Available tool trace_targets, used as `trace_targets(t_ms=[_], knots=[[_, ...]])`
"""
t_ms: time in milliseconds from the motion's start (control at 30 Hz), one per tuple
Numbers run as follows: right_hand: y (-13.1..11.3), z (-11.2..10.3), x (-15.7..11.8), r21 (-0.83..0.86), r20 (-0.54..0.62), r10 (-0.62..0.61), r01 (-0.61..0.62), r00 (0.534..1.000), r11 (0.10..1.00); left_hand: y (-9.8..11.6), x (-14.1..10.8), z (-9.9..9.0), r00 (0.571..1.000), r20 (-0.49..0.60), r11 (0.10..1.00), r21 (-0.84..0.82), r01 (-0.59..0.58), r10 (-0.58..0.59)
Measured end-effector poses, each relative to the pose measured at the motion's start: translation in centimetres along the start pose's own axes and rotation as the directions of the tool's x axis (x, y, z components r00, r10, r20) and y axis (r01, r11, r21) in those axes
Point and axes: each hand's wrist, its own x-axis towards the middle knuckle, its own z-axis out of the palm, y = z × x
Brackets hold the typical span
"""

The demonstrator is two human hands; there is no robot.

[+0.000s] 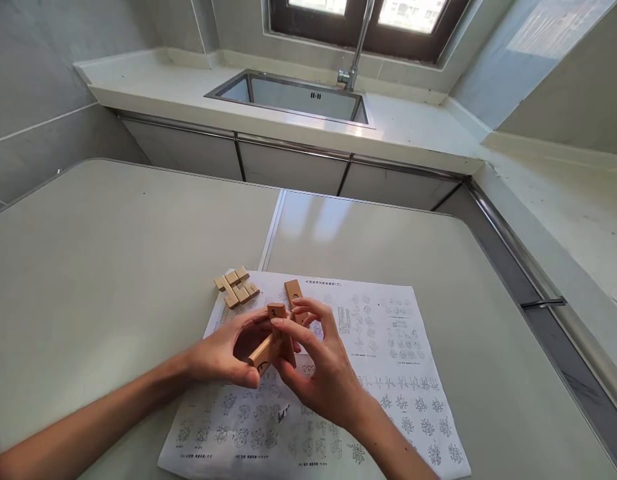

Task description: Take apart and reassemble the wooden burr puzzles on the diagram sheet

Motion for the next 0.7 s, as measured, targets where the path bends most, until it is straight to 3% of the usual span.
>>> trace_targets(t_ms=[200,433,700], knots=[[0.44,0.22,-0.01,-0.045,-0.047,0.035,-0.037,0.998,0.998,0.17,0.04,0.24,0.999,-0.006,0.997,0.068,-0.040,0.041],[0.58,0.25,0.15,-0.136,-0.093,-0.035,0.022,0.995,0.991,0.32,0.30,0.54,0.996,0.013,0.993,0.077,-0.090,0.089],[0.79,0.27,0.10,-0.101,-0.094,-0.020,0.010,0.995,0.995,0.09,0.21,0.49,0.993,0.005,0.986,0.117,-0.118,0.118]])
